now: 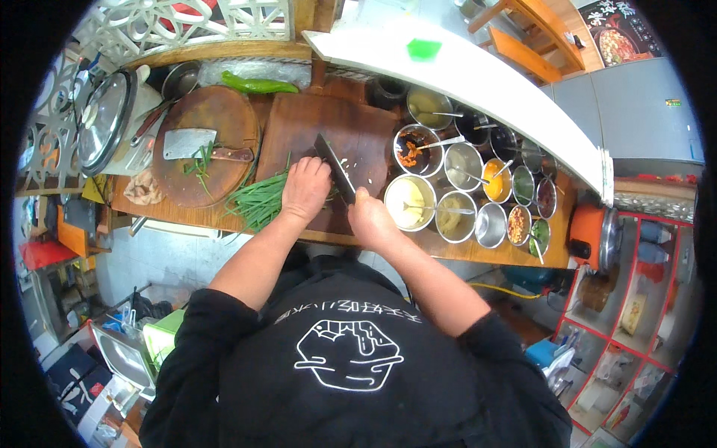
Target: The person gathers a bunch of green onions, trims the ends, and finely chops them on a wooden cutting board using a cleaver. The chopped onions are then transferred into a small metal bowl.
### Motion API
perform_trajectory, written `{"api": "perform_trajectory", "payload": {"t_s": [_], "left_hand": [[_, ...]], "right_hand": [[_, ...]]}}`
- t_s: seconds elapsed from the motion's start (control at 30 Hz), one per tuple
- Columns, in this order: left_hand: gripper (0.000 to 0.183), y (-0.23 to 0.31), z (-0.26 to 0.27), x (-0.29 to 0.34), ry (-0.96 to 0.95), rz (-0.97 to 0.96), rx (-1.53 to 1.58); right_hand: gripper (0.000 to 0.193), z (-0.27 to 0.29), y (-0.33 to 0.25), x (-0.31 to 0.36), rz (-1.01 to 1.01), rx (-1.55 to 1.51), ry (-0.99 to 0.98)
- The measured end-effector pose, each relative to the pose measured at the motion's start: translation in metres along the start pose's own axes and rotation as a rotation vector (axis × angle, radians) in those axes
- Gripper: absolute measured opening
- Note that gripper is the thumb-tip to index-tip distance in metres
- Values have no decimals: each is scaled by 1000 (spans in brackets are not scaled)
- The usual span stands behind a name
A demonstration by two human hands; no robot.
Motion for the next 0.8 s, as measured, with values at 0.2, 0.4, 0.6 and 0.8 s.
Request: {"api": "perform_trajectory", "payload": {"t_s": [0.2, 0.4, 0.6, 0.8], "left_hand": [[32, -14, 6, -4, -78, 108, 154], [101, 10, 40, 6, -455, 12, 21], [91, 3, 21, 18, -429, -44, -154], [85, -8, 9, 5, -367, 37, -162]], "right_hand": [[21, -10, 3, -9, 7, -19, 47], [22, -1, 3, -5, 18, -59, 84], [20, 5, 11, -11, 17, -108, 111], [21, 27, 16, -19, 29, -51, 173]]}}
Point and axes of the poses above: each hand's wrist, its own x-axis away from the middle knuckle, its own z-axis out of the back of the hand, y = z × x, the point moved 9 cm from there along -x, towards the middle knuckle, and after that the axes turned 9 degrees about -z, right-handed, at the moved point
